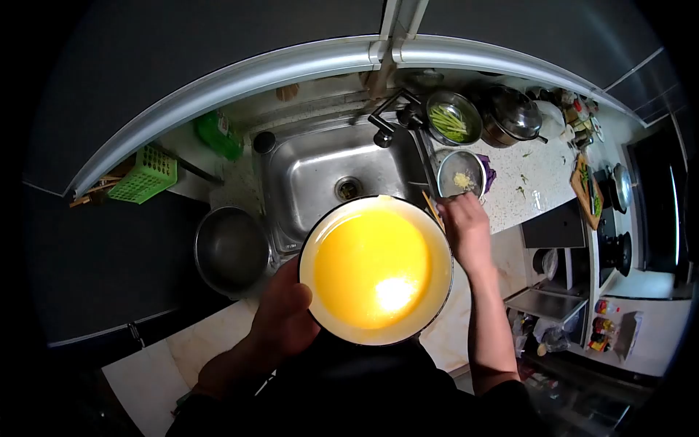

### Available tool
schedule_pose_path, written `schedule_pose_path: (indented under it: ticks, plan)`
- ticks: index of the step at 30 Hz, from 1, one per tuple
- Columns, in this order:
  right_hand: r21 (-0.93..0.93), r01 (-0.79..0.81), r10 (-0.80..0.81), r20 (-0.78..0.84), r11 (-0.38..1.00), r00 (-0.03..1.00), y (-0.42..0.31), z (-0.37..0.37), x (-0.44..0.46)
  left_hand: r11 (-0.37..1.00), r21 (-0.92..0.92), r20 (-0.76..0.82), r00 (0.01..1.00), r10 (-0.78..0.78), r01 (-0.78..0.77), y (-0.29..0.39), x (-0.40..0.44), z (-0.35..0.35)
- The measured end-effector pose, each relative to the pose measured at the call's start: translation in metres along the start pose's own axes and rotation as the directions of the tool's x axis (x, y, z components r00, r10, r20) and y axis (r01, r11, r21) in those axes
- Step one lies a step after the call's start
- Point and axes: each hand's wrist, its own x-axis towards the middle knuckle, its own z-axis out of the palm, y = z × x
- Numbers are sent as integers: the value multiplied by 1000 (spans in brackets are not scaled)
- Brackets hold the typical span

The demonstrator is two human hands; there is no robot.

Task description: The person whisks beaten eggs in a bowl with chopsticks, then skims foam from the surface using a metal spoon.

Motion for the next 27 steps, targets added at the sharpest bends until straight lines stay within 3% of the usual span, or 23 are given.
schedule_pose_path:
  ticks: [1, 3, 4, 5, 7, 8, 9, 10, 12, 14, 16, 18, 20, 24, 25, 27]
  plan:
    - [-1, -2, 2, 1, 1000, 1000, -2, -3, -1, 1000, 0, 0, 1000, -2, 2, 1, -1, 0]
    - [204, -62, 127, -320, 977, 939, -13, -16, 4, 1000, -4, 36, 999, -13, 13, 6, -2, 1]
    - [204, -58, 123, -323, 977, 938, -22, -33, 5, 1000, -2, 31, 999, -18, 18, 8, -4, 2]
    - [85, -14, 41, -321, 996, 946, -32, -53, 8, 999, 41, 24, 1000, -8, 7, 9, -5, 4]
    - [238, 108, -3, -401, 965, 916, -43, -81, 7, 997, 79, 24, 1000, -3, 1, 9, -4, 6]
    - [480, 186, 33, -411, 857, 911, -48, -93, 0, 998, 70, 22, 1000, 3, -5, 8, -4, 6]
    - [367, 155, 35, -462, 917, 886, -62, -108, -10, 998, 60, 19, 1000, 10, -11, 6, -4, 6]
    - [327, 201, -52, -413, 923, 909, -77, -125, -14, 998, 56, 22, 1000, 6, -7, 4, -4, 6]
    - [263, 307, -305, -47, 915, 951, -108, -153, -6, 1000, -1, -3, 1000, 10, -10, -2, -2, 5]
    - [243, 330, -385, 230, 912, 894, -138, -162, 5, 995, 94, -19, 999, 38, -36, -5, 0, 9]
    - [240, 302, -355, 221, 922, 908, -145, -149, -2, 980, 189, -36, 997, 67, -60, -6, 0, 9]
    - [276, 263, -336, 266, 925, 903, -145, -141, -5, 947, 303, 115, 991, 72, -104, -7, 1, 8]
    - [384, 240, -320, 159, 892, 934, -146, -129, -10, 948, 295, 129, 988, 83, -118, -10, 4, 7]
    - [433, 215, -296, 129, 876, 946, -152, -118, -12, 944, 294, 178, 979, 103, -153, -11, 7, 3]
    - [447, 207, -295, 136, 870, 946, -152, -115, -13, 944, 293, 177, 979, 103, -152, -11, 6, 5]
    - [463, 199, -295, 145, 864, 944, -156, -111, -13, 988, 143, -30, 997, 64, -59, -12, 6, 13]
